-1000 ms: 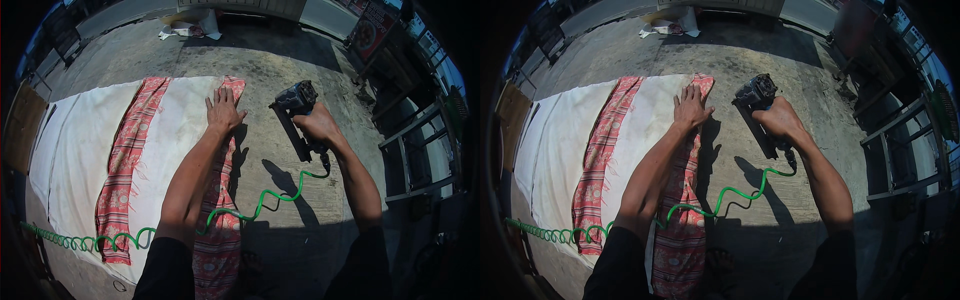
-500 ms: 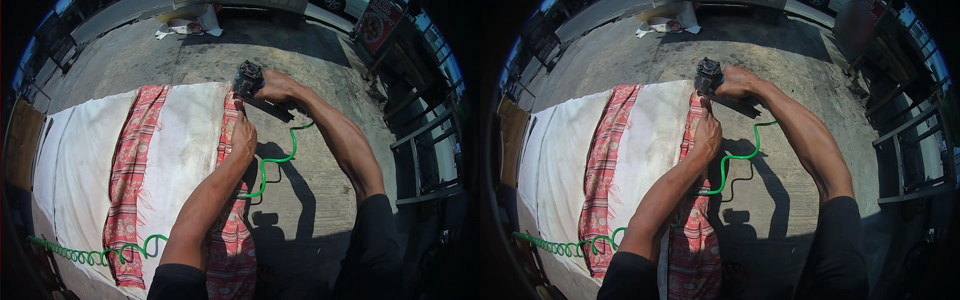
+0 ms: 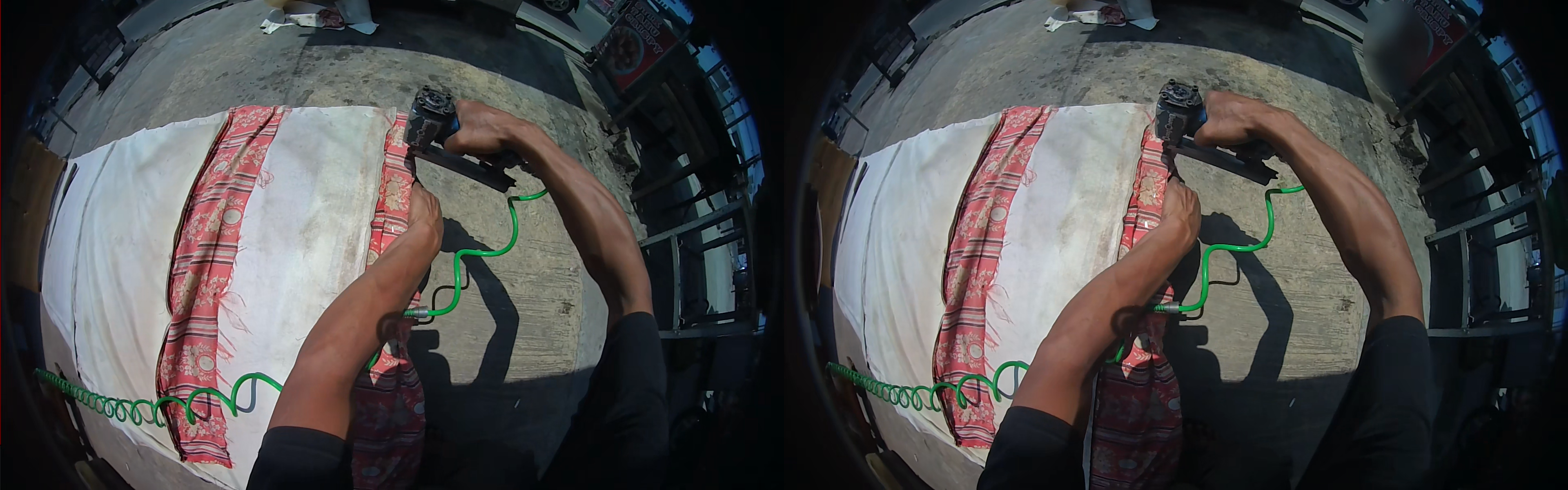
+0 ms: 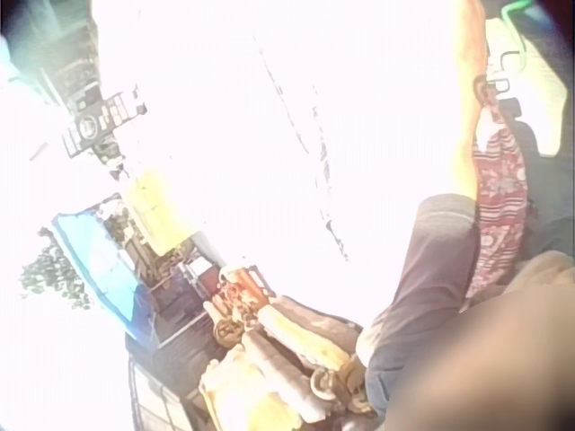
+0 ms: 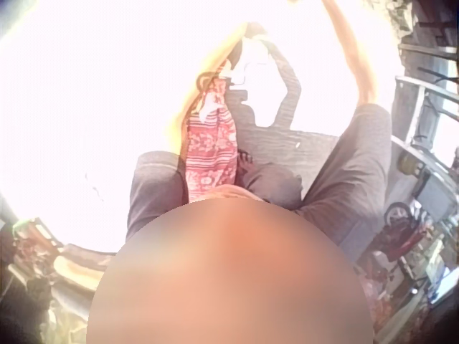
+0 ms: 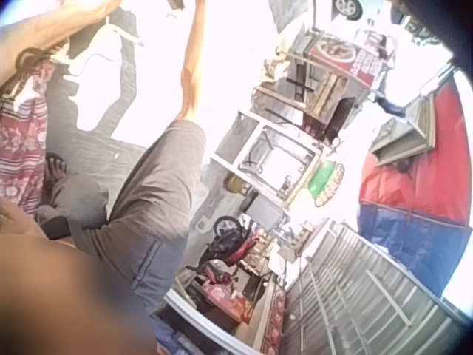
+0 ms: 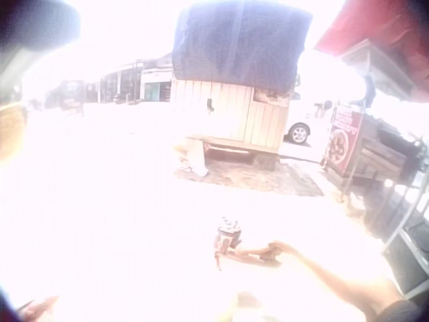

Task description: The person uses a pneumatic staple gun to attach a patterned fabric cover to a wooden furniture frame. They pull the fabric taut, staple it along the edges, and then use a knife to trim the excess material from the corners and sides.

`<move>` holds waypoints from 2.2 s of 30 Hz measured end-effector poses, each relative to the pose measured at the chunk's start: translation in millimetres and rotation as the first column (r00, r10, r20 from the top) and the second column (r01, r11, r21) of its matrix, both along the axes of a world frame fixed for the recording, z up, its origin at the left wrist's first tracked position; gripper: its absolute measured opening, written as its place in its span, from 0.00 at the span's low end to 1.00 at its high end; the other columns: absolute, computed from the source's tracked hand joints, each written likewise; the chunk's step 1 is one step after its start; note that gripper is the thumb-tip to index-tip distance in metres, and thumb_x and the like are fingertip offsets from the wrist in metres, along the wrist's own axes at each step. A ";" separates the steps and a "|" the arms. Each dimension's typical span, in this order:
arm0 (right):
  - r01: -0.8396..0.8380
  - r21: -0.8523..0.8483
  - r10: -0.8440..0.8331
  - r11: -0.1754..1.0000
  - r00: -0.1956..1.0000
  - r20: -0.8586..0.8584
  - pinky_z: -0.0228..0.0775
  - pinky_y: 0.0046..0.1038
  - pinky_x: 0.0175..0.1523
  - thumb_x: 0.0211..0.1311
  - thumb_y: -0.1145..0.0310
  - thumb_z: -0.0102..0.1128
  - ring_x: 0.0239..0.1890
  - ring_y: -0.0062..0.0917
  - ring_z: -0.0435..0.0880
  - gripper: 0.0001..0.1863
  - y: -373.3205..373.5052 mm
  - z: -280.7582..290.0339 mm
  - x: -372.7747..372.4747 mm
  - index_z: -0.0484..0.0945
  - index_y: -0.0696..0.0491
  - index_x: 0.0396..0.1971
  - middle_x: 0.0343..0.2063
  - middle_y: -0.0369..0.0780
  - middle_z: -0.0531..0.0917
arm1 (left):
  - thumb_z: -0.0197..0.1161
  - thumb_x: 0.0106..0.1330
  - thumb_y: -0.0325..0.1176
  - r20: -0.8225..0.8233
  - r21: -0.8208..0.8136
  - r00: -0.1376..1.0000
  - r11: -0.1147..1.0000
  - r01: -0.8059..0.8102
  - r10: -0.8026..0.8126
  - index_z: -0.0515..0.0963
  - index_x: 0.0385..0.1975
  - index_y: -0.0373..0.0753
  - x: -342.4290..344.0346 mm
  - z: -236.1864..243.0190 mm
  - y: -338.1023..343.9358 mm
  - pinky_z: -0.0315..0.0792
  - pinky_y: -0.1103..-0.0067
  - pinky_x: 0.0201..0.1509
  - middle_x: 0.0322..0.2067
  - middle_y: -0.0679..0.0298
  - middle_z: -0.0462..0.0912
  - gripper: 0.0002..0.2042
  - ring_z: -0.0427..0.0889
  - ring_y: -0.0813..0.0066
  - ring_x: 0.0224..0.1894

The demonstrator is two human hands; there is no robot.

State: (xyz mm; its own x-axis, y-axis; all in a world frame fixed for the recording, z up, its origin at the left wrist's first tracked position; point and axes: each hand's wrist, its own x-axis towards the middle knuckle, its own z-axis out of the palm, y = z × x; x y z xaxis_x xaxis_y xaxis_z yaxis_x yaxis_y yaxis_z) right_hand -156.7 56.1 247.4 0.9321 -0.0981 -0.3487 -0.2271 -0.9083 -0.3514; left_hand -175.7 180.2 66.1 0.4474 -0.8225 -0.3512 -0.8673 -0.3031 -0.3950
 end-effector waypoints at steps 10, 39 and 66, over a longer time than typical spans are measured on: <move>-0.019 -0.010 0.018 1.000 0.996 -0.084 0.70 0.38 0.27 0.42 0.65 0.61 0.19 0.35 0.79 0.16 37.0 7.1 -20.9 0.78 0.67 0.20 0.18 0.48 0.81 | 0.57 0.70 0.37 -0.086 -0.077 0.994 0.995 0.064 -0.071 0.87 0.49 0.47 -11.6 -12.3 -0.5 0.69 0.68 0.59 0.53 0.66 0.86 0.14 0.82 0.70 0.57; 0.705 0.531 -0.441 0.470 0.709 -0.550 0.74 0.30 0.24 0.55 0.70 0.60 0.15 0.25 0.78 0.07 439.5 193.8 -253.5 0.78 0.59 0.28 0.16 0.38 0.78 | 0.48 0.73 0.61 -0.623 0.577 -0.077 0.391 -0.717 0.779 0.78 0.58 0.35 -182.8 305.6 804.6 0.70 0.64 0.65 0.53 0.46 0.83 0.33 0.80 0.47 0.58; 0.624 0.748 -0.690 0.227 0.645 -0.328 0.72 0.25 0.28 0.61 0.75 0.67 0.25 0.20 0.82 0.17 1080.4 124.6 -105.4 0.76 0.61 0.48 0.28 0.37 0.83 | 0.64 0.67 0.58 -0.997 -0.037 0.000 -0.502 -0.864 0.074 0.85 0.38 0.28 44.0 75.5 1113.0 0.75 0.64 0.51 0.35 0.47 0.88 0.30 0.86 0.56 0.44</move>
